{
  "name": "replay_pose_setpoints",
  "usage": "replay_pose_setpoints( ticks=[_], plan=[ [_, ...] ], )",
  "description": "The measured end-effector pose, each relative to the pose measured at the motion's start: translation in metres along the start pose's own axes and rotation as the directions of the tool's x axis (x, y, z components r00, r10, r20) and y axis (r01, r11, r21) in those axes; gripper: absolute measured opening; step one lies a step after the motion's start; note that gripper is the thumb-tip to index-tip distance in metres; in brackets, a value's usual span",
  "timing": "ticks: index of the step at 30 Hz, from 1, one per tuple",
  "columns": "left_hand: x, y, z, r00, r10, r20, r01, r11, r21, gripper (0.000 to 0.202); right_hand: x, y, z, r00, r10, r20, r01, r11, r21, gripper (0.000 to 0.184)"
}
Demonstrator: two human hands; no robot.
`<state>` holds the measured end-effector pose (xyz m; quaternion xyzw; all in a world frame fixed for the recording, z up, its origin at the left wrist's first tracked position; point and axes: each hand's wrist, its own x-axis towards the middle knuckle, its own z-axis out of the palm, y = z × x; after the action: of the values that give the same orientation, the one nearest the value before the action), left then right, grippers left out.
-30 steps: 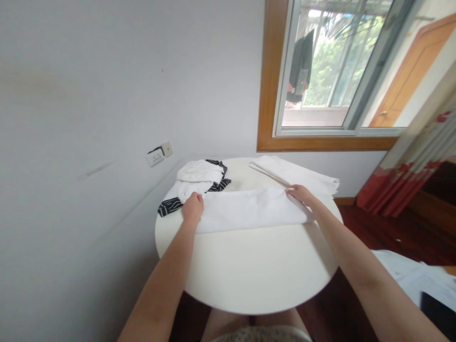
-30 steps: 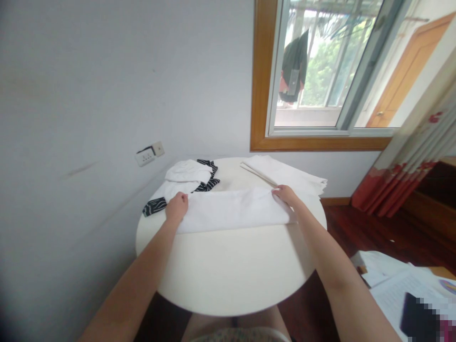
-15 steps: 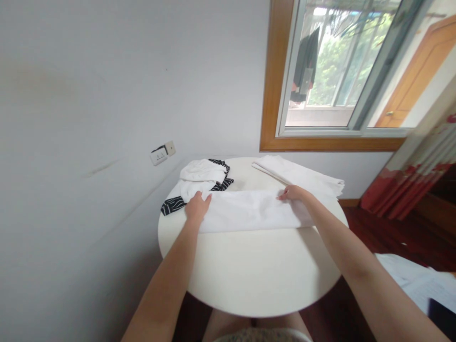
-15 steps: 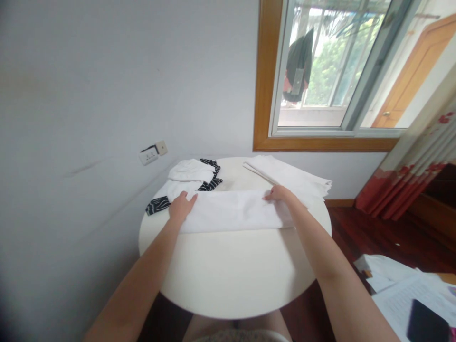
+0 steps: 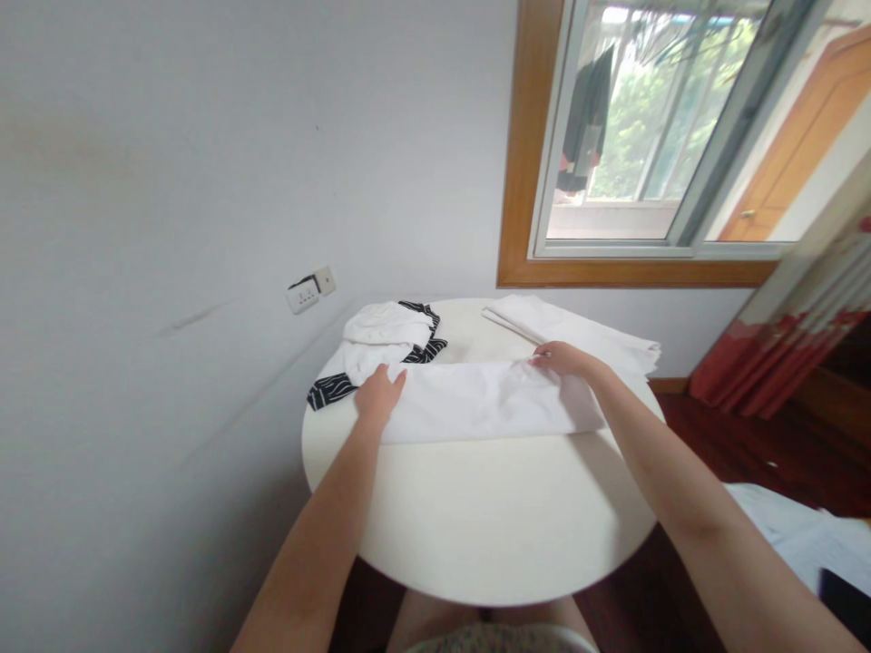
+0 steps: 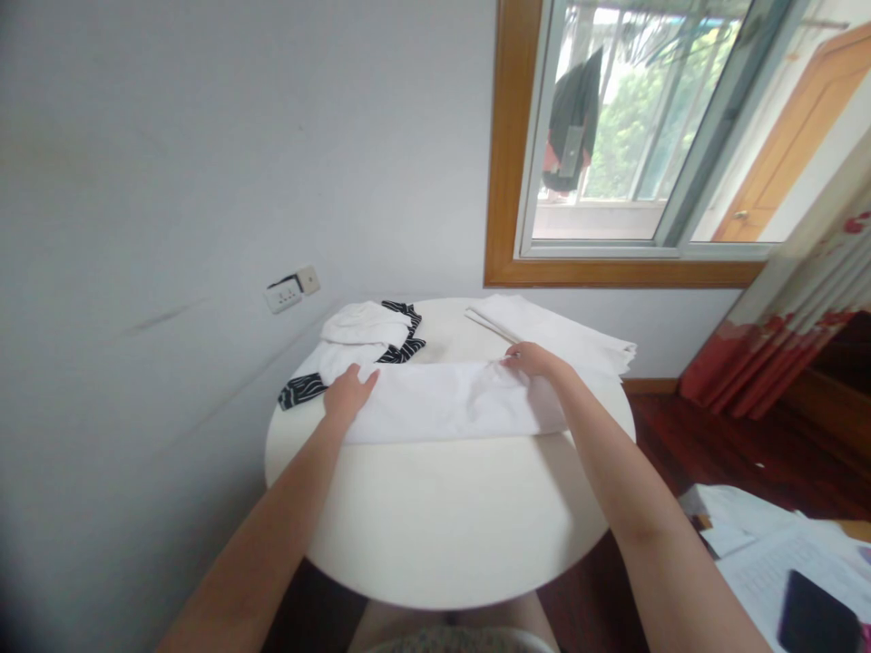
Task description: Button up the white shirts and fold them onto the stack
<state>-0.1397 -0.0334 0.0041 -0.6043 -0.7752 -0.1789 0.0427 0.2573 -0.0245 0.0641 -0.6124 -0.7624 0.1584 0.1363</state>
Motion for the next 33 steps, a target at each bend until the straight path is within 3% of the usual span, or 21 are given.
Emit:
replay_pose_setpoints(
  ticks=[4,10,14,17,20,22,24,28,30,33],
  plan=[
    [-0.001,0.001,-0.002,1.000,-0.003,0.011,0.003,1.000,0.003,0.054,0.005,0.012,0.004,0.987,0.096,0.127,-0.071,0.979,-0.189,0.045],
    [-0.001,0.002,-0.004,1.000,-0.005,0.026,0.005,1.000,0.004,0.054,0.001,0.018,0.009,0.976,0.087,0.198,-0.058,0.987,-0.150,0.059],
    [-0.001,0.002,-0.003,1.000,-0.007,0.027,0.006,1.000,0.015,0.054,-0.006,0.007,0.005,0.993,0.021,0.118,-0.020,1.000,-0.005,0.047],
    [-0.001,0.002,-0.003,1.000,-0.008,0.022,0.007,1.000,0.015,0.054,-0.012,-0.001,0.000,0.994,-0.110,-0.005,0.109,0.982,0.153,0.039],
    [-0.001,0.002,-0.002,1.000,-0.006,0.020,0.006,1.000,0.018,0.053,-0.015,-0.001,0.001,0.966,-0.191,-0.174,0.228,0.946,0.230,0.039],
    [-0.001,0.001,-0.001,1.000,0.002,0.009,-0.002,1.000,0.025,0.053,-0.015,0.002,0.006,0.953,-0.184,-0.239,0.225,0.961,0.160,0.039],
    [-0.002,0.001,-0.001,1.000,0.013,-0.008,-0.013,0.999,0.033,0.053,-0.016,0.007,0.013,0.947,-0.134,-0.290,0.130,0.991,-0.035,0.040],
    [-0.003,0.002,-0.001,1.000,0.011,-0.006,-0.011,0.999,0.040,0.052,-0.025,0.002,0.028,0.896,-0.118,-0.427,-0.051,0.930,-0.365,0.049],
    [-0.003,0.002,-0.001,1.000,0.006,0.008,-0.006,0.999,0.039,0.051,-0.033,-0.010,0.039,0.894,-0.191,-0.405,0.014,0.916,-0.402,0.040],
    [-0.002,0.002,-0.001,1.000,0.006,0.006,-0.006,1.000,0.028,0.047,-0.043,-0.028,0.060,0.920,-0.294,-0.258,0.185,0.908,-0.375,0.041]
  ],
)
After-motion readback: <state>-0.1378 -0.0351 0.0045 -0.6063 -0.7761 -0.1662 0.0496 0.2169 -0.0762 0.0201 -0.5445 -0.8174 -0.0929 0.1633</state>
